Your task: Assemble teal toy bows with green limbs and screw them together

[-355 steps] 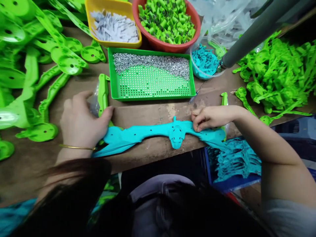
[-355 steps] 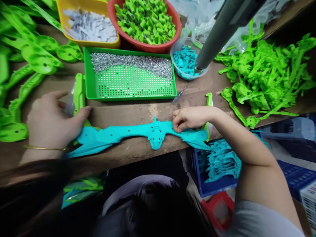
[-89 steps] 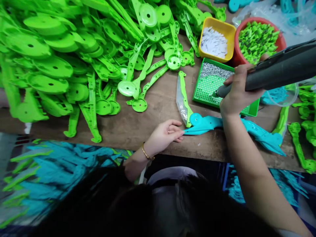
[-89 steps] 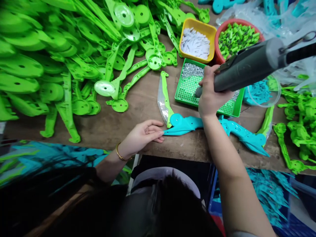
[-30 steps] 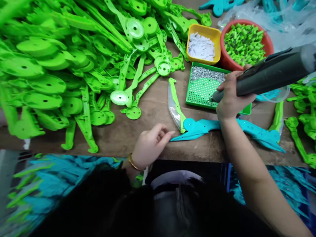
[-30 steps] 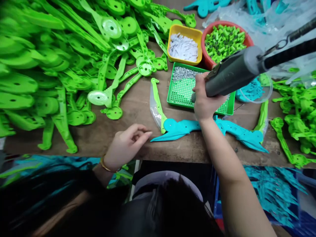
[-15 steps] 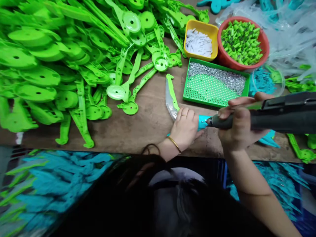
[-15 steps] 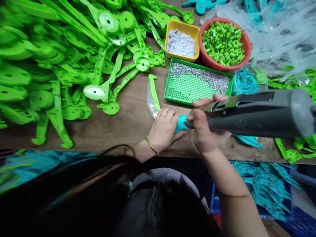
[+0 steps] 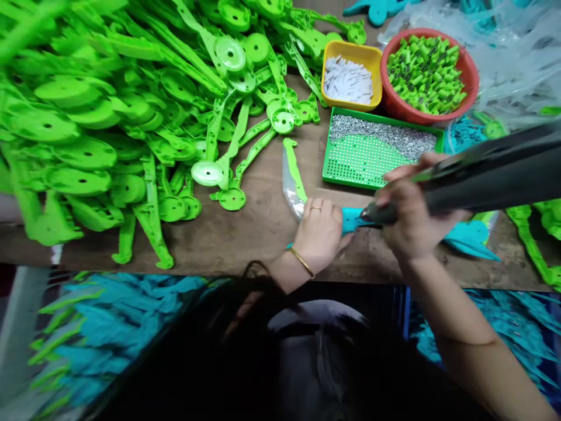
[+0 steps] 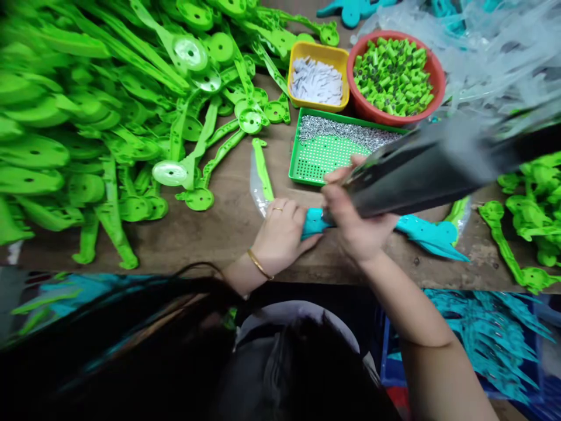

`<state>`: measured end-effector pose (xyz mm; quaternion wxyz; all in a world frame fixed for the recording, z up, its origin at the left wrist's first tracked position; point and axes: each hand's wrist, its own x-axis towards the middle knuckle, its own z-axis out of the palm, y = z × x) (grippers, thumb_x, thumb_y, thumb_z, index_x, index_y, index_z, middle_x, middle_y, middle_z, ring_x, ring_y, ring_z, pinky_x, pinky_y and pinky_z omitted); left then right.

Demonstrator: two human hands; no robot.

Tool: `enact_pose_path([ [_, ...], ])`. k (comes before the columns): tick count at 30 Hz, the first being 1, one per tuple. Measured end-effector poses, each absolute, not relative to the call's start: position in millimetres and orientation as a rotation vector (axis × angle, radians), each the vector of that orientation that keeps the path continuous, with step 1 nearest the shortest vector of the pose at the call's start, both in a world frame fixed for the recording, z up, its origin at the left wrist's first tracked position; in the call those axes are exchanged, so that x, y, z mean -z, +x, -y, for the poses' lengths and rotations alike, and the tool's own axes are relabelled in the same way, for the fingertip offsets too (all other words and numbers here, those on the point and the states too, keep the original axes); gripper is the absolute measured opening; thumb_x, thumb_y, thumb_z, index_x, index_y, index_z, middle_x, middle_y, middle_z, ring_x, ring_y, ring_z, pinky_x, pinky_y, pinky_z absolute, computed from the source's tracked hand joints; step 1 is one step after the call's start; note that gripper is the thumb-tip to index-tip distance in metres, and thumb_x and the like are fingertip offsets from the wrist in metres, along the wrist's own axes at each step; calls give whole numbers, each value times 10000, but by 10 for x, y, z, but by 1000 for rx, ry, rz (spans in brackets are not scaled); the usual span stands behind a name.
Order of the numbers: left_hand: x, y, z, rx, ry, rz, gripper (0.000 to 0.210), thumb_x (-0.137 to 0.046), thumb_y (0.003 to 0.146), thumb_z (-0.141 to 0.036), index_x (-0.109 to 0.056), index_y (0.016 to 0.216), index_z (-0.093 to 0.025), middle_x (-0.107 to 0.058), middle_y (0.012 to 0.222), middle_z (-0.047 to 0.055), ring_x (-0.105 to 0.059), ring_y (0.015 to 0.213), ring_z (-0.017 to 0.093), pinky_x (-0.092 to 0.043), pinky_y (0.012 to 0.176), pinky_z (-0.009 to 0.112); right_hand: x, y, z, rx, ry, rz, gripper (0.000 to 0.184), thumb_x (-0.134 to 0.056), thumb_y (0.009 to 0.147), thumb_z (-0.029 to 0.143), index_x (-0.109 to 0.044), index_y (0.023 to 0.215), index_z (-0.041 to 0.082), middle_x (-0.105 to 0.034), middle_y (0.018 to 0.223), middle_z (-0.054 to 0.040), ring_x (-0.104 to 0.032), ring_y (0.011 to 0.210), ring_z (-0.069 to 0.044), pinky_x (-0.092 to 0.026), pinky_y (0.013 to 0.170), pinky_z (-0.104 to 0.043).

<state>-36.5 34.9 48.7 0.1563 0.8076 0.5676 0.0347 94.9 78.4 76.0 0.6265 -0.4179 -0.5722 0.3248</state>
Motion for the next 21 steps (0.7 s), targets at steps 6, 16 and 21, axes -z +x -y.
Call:
enact_pose_path([
  [6, -562, -386, -382, -124, 2396, -1605, 652, -675, 796, -518, -529, 1225, -50, -588, 1152, 185, -520, 1085, 336, -390, 974, 453, -637, 929, -1411, -328, -899, 1175, 180, -646, 857, 318, -553, 968, 211, -606, 870, 23, -539, 508, -60, -453, 504, -242],
  [16, -422, -276, -484, -135, 2348, -1472, 287, -506, 933, -338, -585, 1083, -106, -596, 1050, 142, -543, 997, 298, -444, 823, 386, -155, 1119, -1597, -580, -1090, 1296, 431, -523, 909, 515, -428, 1243, 260, -596, 993, -44, -630, 740, -163, -541, 721, -382],
  [21, -396, -290, -466, -171, 2321, -1486, 297, -510, 929, -344, -587, 1091, -107, -594, 1042, 133, -539, 997, 300, -448, 842, 391, -209, 1059, -1542, -489, -1087, 1296, 380, -518, 907, 502, -462, 1231, 311, -585, 934, -12, -654, 726, -182, -552, 656, -370],
])
